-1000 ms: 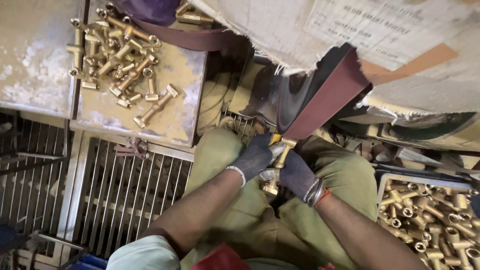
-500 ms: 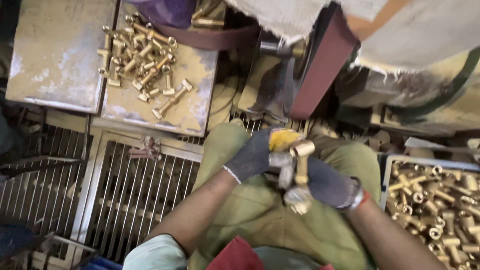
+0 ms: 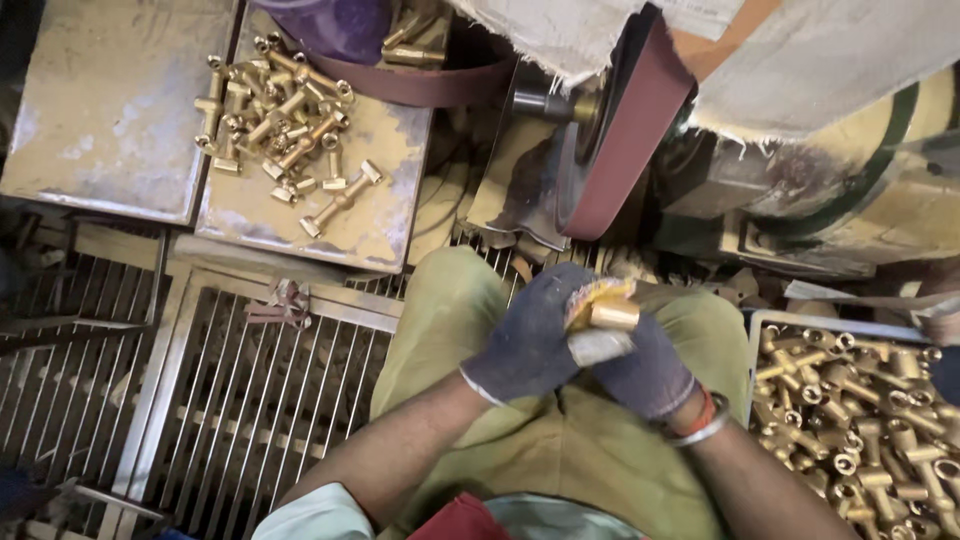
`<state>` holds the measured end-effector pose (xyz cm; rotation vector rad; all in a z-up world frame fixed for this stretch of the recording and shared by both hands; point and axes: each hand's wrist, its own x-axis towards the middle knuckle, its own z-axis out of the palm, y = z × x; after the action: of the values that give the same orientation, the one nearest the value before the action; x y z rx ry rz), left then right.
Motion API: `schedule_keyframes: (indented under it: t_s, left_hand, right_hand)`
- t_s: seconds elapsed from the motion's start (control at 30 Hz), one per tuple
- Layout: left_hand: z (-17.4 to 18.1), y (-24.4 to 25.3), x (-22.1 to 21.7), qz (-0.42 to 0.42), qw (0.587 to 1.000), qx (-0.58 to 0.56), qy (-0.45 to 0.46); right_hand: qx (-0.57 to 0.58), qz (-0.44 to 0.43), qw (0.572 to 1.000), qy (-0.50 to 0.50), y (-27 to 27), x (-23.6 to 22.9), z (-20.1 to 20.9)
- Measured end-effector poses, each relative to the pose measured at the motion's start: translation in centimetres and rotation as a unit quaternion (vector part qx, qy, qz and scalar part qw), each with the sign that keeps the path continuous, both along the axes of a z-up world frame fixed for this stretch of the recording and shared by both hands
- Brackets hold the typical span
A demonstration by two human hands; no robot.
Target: The person sits on the floor and repeatedly presses small brass fittings against a rotating belt sander to smooth their surfaces. They handle the parts one at a time, rotating them in gloved hands, and place finished pieces into a nearby bin.
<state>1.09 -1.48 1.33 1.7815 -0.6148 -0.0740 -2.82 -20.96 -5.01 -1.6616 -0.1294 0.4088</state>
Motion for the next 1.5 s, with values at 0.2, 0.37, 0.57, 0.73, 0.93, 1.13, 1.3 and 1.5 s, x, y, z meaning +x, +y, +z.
schedule_keyframes:
  t_s: [0.2, 0.37, 0.57, 0.73, 0.93, 1.13, 1.3, 1.5]
  left_hand:
    - [-8.1, -0.4, 4.0, -0.012, 0.973, -0.09, 0.212]
    - [-15.7, -1.8, 4.8, 0.074, 0.901, -0.056, 0.423]
    - [-20.8, -2.8, 6.2, 0.159, 0.761, -0.211, 0.593]
    - [-23.4, -4.2, 7.2, 0.175, 0.718, -0.242, 0.628]
    - [-23.0, -4.0, 6.4, 0.15, 0.744, -0.264, 0.595]
    - [-18.9, -2.6, 5.2, 0.087, 0.871, -0.192, 0.444]
    - [-14.5, -1.9, 4.8, 0.078, 0.951, -0.089, 0.285]
    - [-14.2, -2.0, 5.8, 0.029, 0.944, -0.09, 0.315]
  right_hand:
    - [-0.351, 0.09, 0.927, -0.097, 0.2, 5.7, -5.7]
    - [-0.195, 0.136, 0.97, 0.056, 1.3, 6.6, -6.7]
    - [-0.046, 0.058, 0.96, 0.27, 1.2, 8.2, -8.0]
    - [-0.107, 0.15, 0.975, -0.125, -0.1, 10.3, -10.6]
    - [-0.104, 0.025, 0.968, 0.227, 0.4, 8.4, -12.3]
    - [-0.132, 0.034, 0.991, -0.014, 1.8, 5.2, -11.2]
    - [-0.222, 0.014, 0.965, -0.14, 1.9, 5.1, -9.9]
    - [-0.216, 0.003, 0.973, -0.075, 1.6, 5.0, -10.4]
